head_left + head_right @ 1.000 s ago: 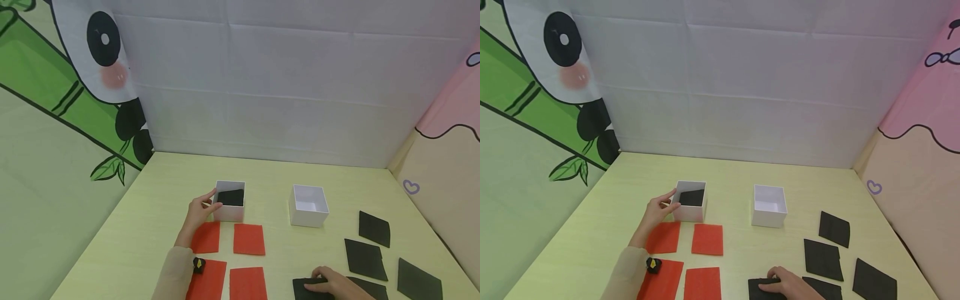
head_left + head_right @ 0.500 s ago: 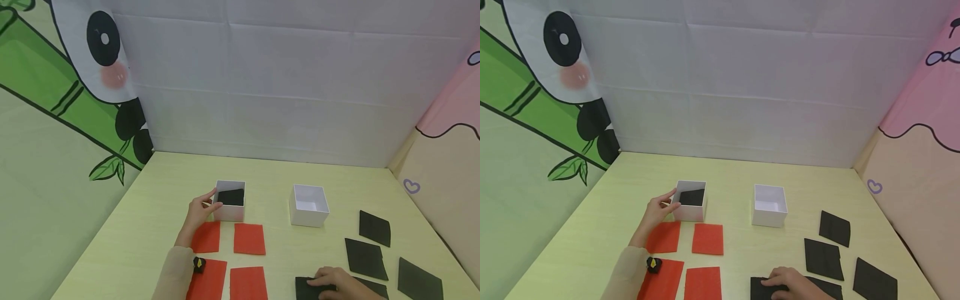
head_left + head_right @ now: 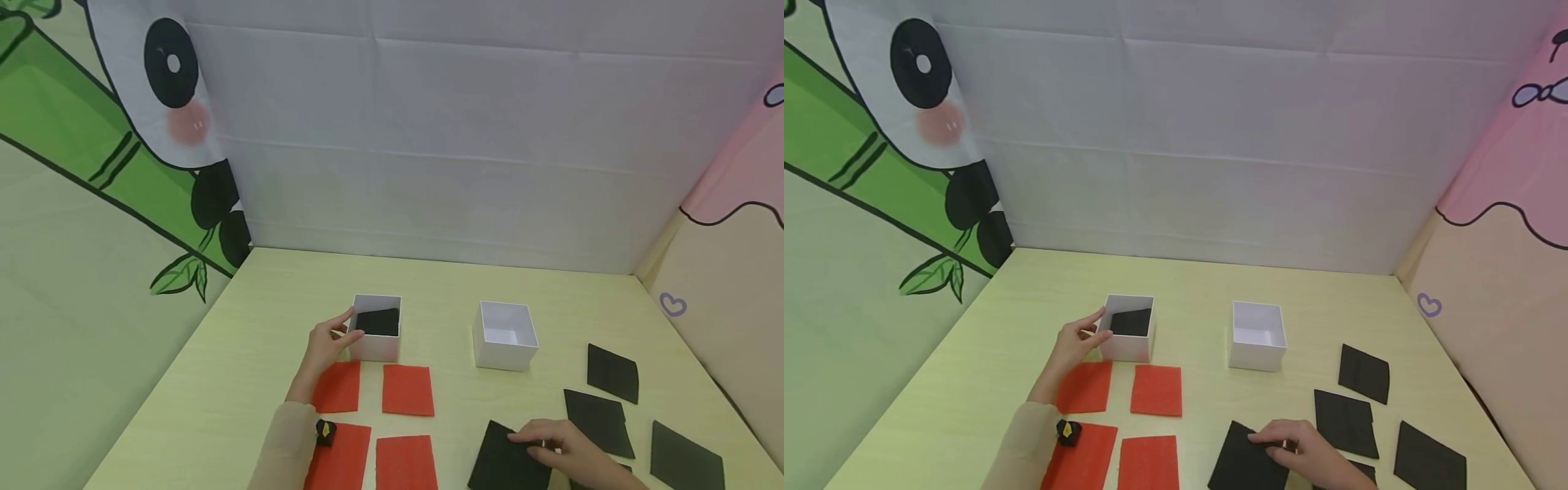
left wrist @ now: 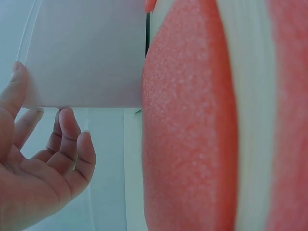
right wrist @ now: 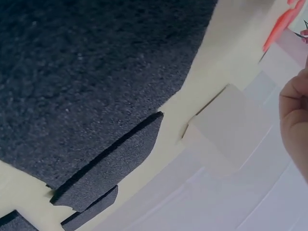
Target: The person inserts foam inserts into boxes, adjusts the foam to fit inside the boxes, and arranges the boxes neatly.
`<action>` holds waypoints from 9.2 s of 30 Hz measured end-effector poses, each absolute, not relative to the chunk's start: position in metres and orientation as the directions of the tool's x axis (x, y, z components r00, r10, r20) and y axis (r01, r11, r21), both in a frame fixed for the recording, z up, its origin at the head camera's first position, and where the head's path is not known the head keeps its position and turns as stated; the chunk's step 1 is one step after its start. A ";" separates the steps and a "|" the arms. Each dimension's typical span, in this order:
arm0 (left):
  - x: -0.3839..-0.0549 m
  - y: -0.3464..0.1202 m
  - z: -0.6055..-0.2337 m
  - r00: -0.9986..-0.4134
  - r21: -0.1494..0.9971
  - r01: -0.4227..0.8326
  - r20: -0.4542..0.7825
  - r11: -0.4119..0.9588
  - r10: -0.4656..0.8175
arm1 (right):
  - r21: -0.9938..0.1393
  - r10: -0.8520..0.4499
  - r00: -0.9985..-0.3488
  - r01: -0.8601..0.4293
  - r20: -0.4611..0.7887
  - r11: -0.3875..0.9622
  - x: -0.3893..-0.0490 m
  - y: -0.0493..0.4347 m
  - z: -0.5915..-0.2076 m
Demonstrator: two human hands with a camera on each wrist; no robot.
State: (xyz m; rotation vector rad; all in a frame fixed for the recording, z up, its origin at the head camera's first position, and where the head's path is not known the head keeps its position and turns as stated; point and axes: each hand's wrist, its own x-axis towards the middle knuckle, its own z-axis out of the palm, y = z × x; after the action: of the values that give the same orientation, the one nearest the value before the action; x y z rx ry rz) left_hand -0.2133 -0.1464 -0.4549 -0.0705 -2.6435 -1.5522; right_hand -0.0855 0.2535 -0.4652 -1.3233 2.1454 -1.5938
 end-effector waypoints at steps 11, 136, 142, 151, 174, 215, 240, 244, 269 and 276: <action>-0.215 -0.141 -0.450 -0.996 0.874 0.076 0.091 0.479 -0.008 | -0.868 -0.649 -0.701 -0.481 0.296 0.123 -0.100 0.258 -0.444; -0.219 -0.133 -0.453 -0.993 0.888 0.081 0.109 0.453 -0.036 | -0.765 -0.293 -0.897 -0.438 0.332 0.473 -0.251 0.069 -0.421; -0.219 -0.133 -0.455 -0.992 0.887 0.089 0.119 0.454 -0.038 | -0.711 -0.328 -0.891 -0.449 0.313 0.541 -0.253 0.068 -0.421; -0.220 -0.134 -0.456 -0.993 0.887 0.083 0.114 0.453 -0.041 | -0.629 -0.405 -0.880 -0.464 0.247 0.624 -0.258 0.061 -0.421; -0.219 -0.134 -0.455 -0.989 0.882 0.120 0.144 0.456 -0.017 | -0.036 -0.709 -0.673 -0.730 0.210 0.683 -0.246 0.063 -0.431; -0.218 -0.134 -0.452 -0.988 0.885 0.129 0.154 0.448 -0.020 | 0.017 -0.711 -0.703 -0.711 0.020 0.703 -0.257 0.046 -0.423; -0.216 -0.133 -0.452 -0.991 0.883 0.103 0.130 0.458 -0.027 | -0.221 -0.690 -0.642 -0.765 0.336 0.604 -0.243 0.086 -0.422; -0.218 -0.133 -0.452 -0.991 0.885 0.100 0.128 0.454 -0.031 | -0.225 -0.682 -0.619 -0.782 0.390 0.581 -0.240 0.093 -0.420; -0.216 -0.132 -0.453 -0.993 0.884 0.077 0.108 0.461 -0.041 | -0.288 -0.612 -0.618 -0.780 0.493 0.556 -0.212 0.139 -0.412; -0.217 -0.131 -0.453 -0.993 0.882 0.075 0.108 0.465 -0.044 | -0.342 -0.580 -0.660 -0.747 0.478 0.570 -0.202 0.154 -0.412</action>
State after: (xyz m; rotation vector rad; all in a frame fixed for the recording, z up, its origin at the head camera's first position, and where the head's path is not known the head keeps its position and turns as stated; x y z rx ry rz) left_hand -0.2170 -0.1308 -0.4534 -0.0279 -2.5883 -1.5680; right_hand -0.2018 0.1539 -0.4117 -1.3332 3.0540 -0.9287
